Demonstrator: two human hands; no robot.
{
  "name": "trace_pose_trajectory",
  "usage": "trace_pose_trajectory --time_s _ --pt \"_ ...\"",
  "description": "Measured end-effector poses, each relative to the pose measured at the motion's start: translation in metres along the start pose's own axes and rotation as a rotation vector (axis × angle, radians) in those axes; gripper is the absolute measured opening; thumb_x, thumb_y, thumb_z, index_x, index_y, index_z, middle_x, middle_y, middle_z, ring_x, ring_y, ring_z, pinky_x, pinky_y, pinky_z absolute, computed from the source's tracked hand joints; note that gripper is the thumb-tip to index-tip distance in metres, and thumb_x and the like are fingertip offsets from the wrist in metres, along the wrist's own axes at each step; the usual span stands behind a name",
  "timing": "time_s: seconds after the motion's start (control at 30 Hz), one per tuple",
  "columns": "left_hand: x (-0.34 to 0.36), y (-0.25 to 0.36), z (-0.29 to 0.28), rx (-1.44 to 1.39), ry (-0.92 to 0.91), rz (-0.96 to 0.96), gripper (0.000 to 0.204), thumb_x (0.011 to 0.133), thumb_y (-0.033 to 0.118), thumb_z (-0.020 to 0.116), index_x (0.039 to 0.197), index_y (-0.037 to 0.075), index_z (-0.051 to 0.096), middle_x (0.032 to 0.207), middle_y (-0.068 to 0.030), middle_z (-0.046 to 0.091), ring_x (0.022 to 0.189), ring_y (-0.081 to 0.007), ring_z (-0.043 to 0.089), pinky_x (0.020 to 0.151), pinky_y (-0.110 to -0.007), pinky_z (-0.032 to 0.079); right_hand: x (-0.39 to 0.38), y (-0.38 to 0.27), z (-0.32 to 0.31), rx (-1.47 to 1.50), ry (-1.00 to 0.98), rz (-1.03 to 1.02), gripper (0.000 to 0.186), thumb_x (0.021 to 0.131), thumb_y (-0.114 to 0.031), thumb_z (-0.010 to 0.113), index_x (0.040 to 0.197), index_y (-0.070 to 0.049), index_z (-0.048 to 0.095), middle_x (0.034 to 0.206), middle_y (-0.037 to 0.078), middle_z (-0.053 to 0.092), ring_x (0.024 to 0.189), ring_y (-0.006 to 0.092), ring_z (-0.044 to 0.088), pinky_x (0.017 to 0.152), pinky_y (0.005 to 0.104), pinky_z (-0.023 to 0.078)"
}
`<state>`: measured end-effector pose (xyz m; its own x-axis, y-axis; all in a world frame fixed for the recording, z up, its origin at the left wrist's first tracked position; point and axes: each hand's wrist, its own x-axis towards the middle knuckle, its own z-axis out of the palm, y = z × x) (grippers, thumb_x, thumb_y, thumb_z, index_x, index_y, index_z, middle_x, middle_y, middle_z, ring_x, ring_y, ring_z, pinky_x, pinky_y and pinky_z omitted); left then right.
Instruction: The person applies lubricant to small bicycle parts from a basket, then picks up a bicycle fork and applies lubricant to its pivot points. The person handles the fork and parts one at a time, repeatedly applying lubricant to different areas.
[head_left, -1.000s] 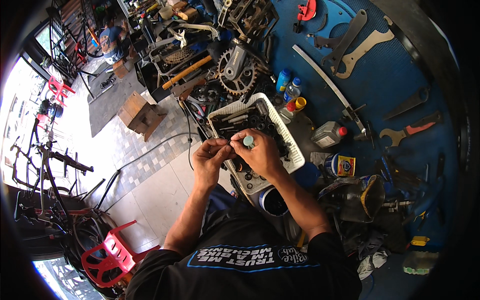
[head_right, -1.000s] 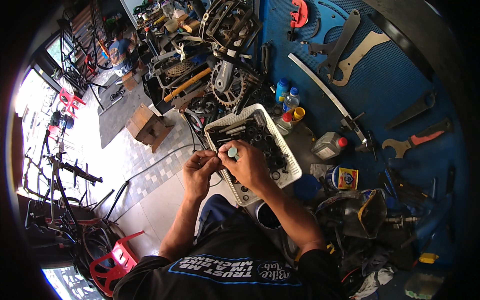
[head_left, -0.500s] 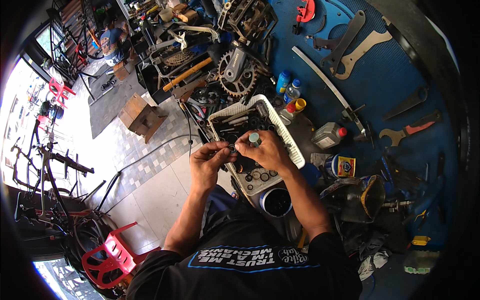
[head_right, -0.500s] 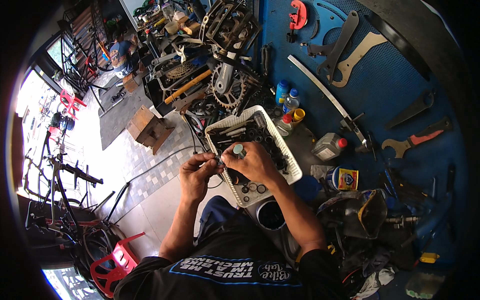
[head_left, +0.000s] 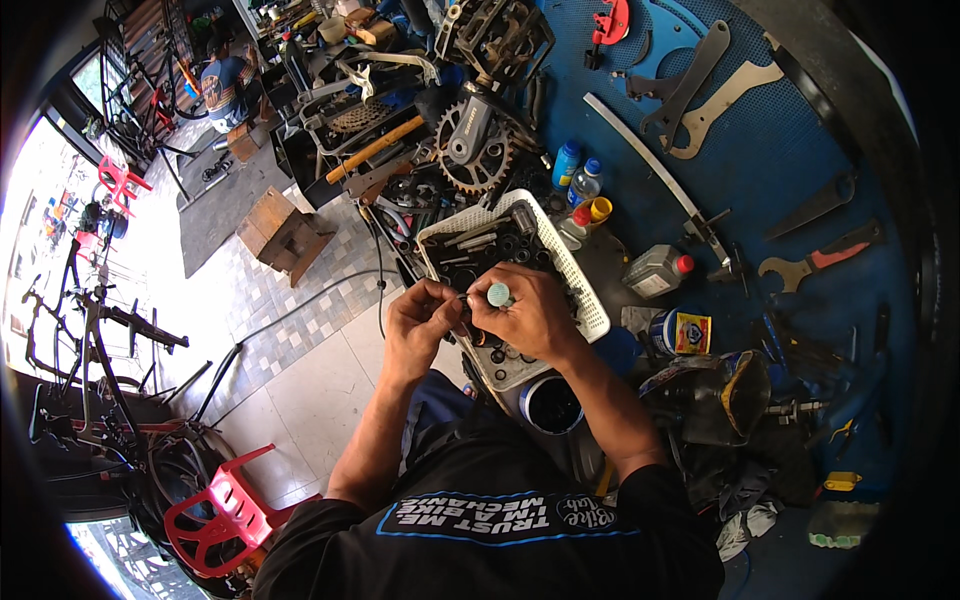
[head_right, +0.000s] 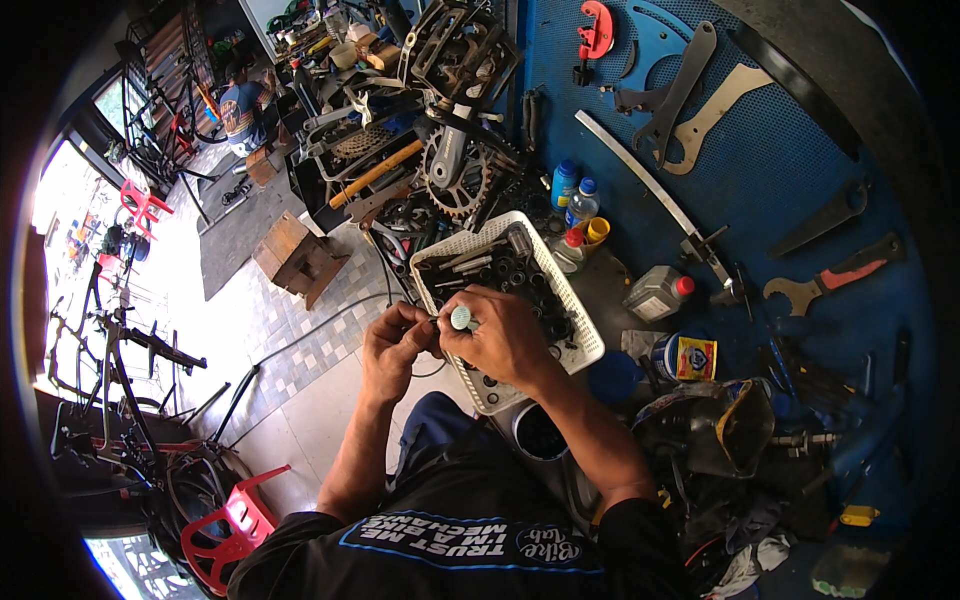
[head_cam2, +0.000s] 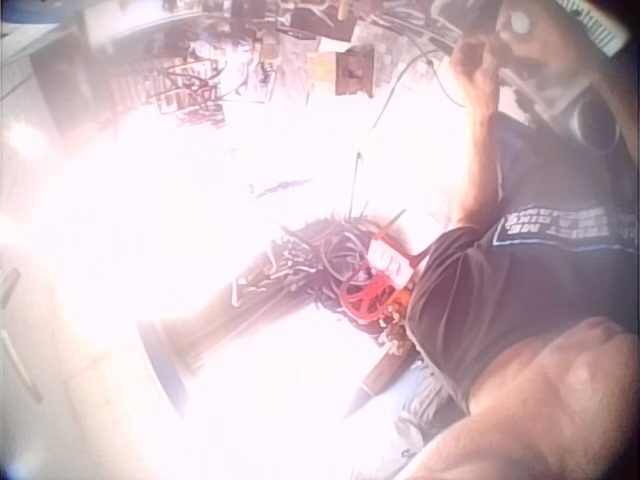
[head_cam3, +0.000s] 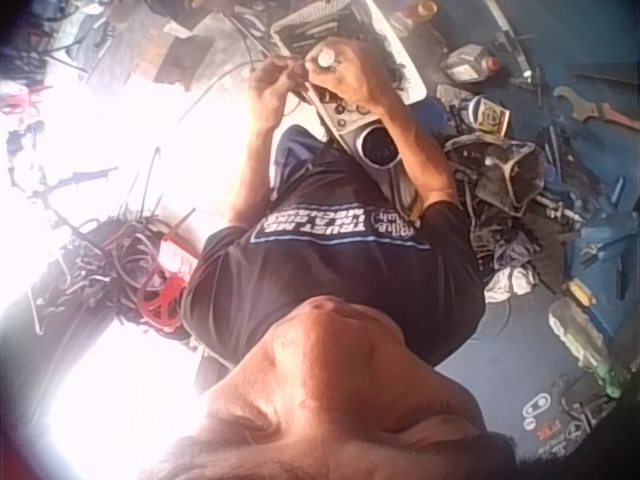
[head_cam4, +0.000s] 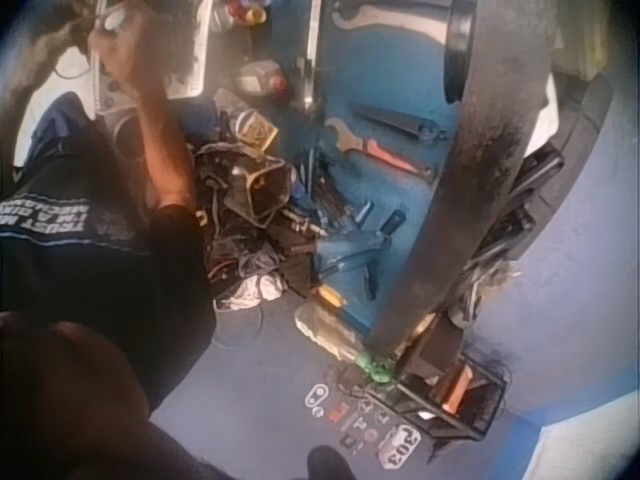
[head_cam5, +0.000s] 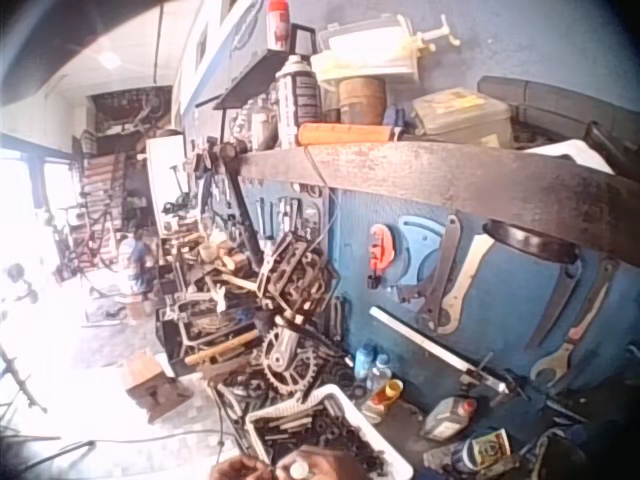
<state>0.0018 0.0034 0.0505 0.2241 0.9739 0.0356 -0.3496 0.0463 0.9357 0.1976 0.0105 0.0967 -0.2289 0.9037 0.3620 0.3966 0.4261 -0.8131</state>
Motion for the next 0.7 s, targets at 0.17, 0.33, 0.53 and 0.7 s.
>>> trace_pose_trajectory --time_s 0.17,0.33,0.53,0.7 --pt "0.006 0.004 0.003 0.068 -0.008 0.106 0.015 0.098 0.010 0.071 0.096 -0.002 0.062 0.084 -0.0079 0.071 0.073 -0.0135 0.067 0.071 -0.027 0.055 -0.001 0.005 0.002 0.184 -0.047 0.110 0.018 0.090 -0.018 0.076 0.097 -0.003 0.071 0.084 0.013 0.074 0.077 0.0255 0.074 0.070 0.0364 0.057" --pt "0.004 0.012 0.007 0.134 -0.007 0.079 0.014 0.099 0.010 0.070 0.096 -0.001 0.061 0.083 -0.0093 0.071 0.072 -0.0159 0.069 0.070 -0.029 0.056 0.004 -0.002 -0.006 0.270 -0.095 0.204 0.016 0.092 -0.016 0.078 0.097 -0.002 0.073 0.078 0.006 0.071 0.075 0.0112 0.067 0.070 0.0300 0.054" --pt "0.008 0.004 0.011 -0.069 0.098 0.040 0.016 0.099 0.011 0.069 0.094 -0.001 0.060 0.083 -0.0110 0.071 0.070 -0.0156 0.068 0.067 -0.029 0.056 0.003 0.003 0.002 0.158 -0.042 0.107 0.019 0.090 -0.016 0.079 0.101 -0.002 0.072 0.086 0.008 0.073 0.080 0.0153 0.069 0.075 0.0321 0.055" --pt "0.005 0.006 0.008 -0.029 0.056 0.016 0.015 0.101 0.010 0.068 0.094 -0.001 0.060 0.079 -0.0076 0.070 0.068 -0.0134 0.066 0.064 -0.027 0.054 0.004 0.003 0.002 0.060 -0.060 0.016 0.021 0.088 -0.016 0.077 0.103 -0.002 0.071 0.094 0.015 0.073 0.085 0.0318 0.073 0.078 0.0391 0.057"
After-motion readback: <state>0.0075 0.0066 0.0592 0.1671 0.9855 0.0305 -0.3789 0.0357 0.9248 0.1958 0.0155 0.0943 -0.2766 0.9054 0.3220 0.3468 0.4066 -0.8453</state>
